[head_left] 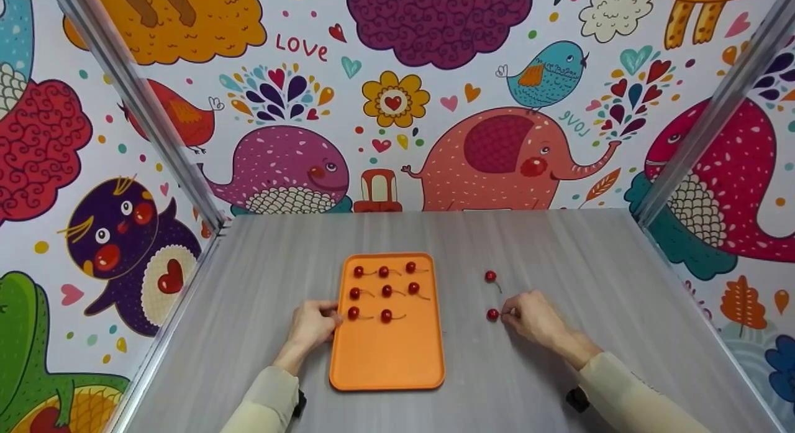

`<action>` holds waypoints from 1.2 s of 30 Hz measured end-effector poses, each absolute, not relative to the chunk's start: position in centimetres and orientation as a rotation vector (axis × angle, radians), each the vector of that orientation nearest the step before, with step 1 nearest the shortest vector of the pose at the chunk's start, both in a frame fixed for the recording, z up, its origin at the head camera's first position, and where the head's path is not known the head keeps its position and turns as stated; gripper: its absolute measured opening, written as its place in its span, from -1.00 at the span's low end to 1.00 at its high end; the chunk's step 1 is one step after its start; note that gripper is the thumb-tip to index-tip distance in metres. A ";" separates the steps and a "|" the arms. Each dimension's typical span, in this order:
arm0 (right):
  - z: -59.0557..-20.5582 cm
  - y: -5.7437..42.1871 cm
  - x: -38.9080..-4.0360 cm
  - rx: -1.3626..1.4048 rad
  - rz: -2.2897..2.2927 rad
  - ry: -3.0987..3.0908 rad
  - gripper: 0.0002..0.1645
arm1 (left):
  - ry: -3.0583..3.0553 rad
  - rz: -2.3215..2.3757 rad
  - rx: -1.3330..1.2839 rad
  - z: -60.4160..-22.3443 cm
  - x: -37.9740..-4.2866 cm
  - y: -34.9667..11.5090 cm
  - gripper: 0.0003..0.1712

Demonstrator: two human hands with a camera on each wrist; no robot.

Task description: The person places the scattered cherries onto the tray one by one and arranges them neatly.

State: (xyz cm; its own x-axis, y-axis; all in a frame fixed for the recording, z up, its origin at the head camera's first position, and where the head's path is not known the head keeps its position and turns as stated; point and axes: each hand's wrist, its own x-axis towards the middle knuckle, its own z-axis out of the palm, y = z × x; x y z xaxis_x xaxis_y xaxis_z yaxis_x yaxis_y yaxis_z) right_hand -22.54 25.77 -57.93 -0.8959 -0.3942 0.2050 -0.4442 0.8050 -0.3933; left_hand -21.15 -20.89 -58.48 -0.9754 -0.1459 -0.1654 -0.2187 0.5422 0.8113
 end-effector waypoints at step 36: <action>-57.0 20.6 -23.2 0.808 0.694 -2.650 -0.88 | 2.680 1.427 -0.339 -58.3 -21.1 -20.8 -0.58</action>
State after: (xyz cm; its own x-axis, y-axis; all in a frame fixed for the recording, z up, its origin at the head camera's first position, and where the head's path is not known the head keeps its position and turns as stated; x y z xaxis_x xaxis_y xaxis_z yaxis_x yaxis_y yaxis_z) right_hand -23.24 20.58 -57.01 -0.8028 -0.4459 0.3959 -0.5827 0.7276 -0.3620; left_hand -21.07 -20.81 -58.33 -0.9717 -0.1537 -0.1794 -0.2346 0.5398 0.8084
